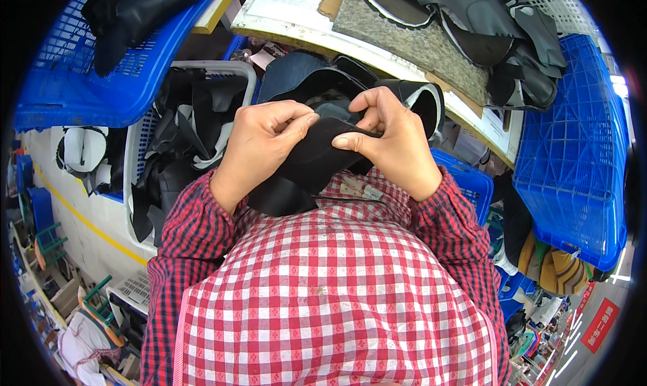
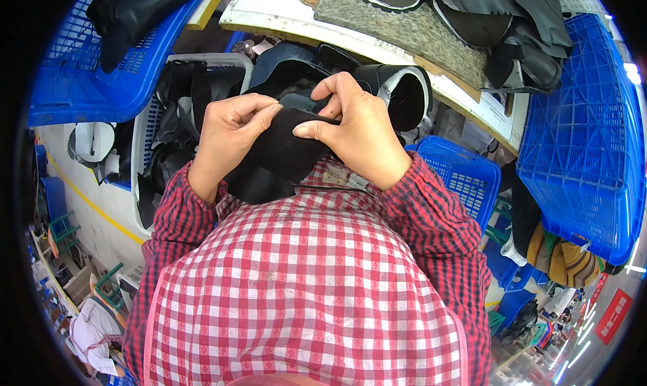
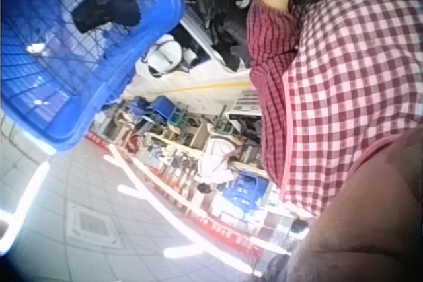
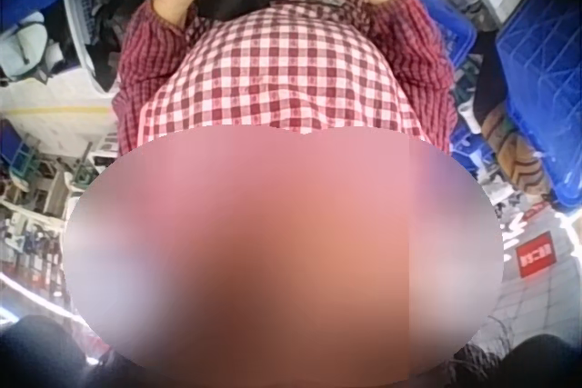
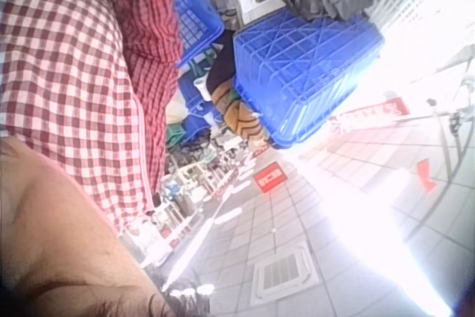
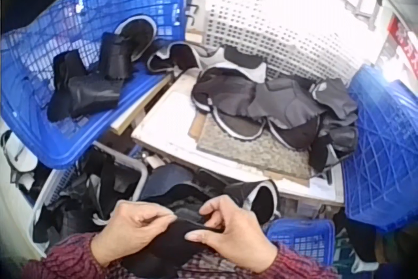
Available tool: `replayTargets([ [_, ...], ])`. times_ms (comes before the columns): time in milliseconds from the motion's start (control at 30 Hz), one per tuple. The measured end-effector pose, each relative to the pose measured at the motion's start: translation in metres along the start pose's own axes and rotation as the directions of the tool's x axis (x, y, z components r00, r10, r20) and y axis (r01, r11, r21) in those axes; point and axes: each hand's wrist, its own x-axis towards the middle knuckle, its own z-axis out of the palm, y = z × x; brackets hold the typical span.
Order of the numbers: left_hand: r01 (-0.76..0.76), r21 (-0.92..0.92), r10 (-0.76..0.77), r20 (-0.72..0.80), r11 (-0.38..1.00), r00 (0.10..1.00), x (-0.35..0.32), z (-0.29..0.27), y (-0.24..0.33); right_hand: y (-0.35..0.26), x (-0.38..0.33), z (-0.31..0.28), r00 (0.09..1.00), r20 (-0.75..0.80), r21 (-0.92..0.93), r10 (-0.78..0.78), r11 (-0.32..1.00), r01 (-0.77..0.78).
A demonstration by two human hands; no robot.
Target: The person repeatedly picks up black shoe parts from a blue basket, turns them over, and inspects the interior and exterior surfaces. The person places each part back on the table or into the basket after inspection.
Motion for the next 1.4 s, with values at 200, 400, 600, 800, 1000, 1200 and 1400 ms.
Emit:
replayTargets([
  [200,-0.154,0.025,0.152,0.069,0.988,0.986,0.000,-0.007,0.003,0.000,0.000,-0.002,0.999,0.025,0.018,0.044,0.999,-0.045],
  [400,-0.196,0.089,0.191,0.061,0.977,0.980,0.000,-0.007,0.004,0.000,-0.001,0.001,0.999,0.002,0.002,0.044,0.999,-0.044],
  [600,-0.165,0.111,0.160,0.055,0.980,0.986,0.004,-0.009,0.003,-0.001,-0.001,0.003,1.000,0.008,0.014,-0.006,1.000,0.006],
  [800,-0.244,0.104,0.223,0.180,0.964,0.958,0.007,-0.016,0.004,0.002,0.001,0.001,1.000,0.013,0.017,0.014,1.000,-0.014],
  [1000,-0.243,0.015,0.238,0.154,0.970,0.959,0.008,-0.015,-0.001,0.002,0.004,-0.001,0.999,0.033,-0.003,0.003,1.000,-0.003],
  [1200,-0.226,-0.004,0.224,0.178,0.974,0.958,0.008,-0.017,-0.007,0.004,0.005,0.000,0.997,0.069,0.021,-0.039,0.999,0.038],
  [1400,-0.006,-0.241,0.072,0.263,0.970,0.962,0.011,-0.018,-0.008,0.011,0.007,-0.002,0.988,0.088,-0.019,-0.123,0.992,0.126],
])
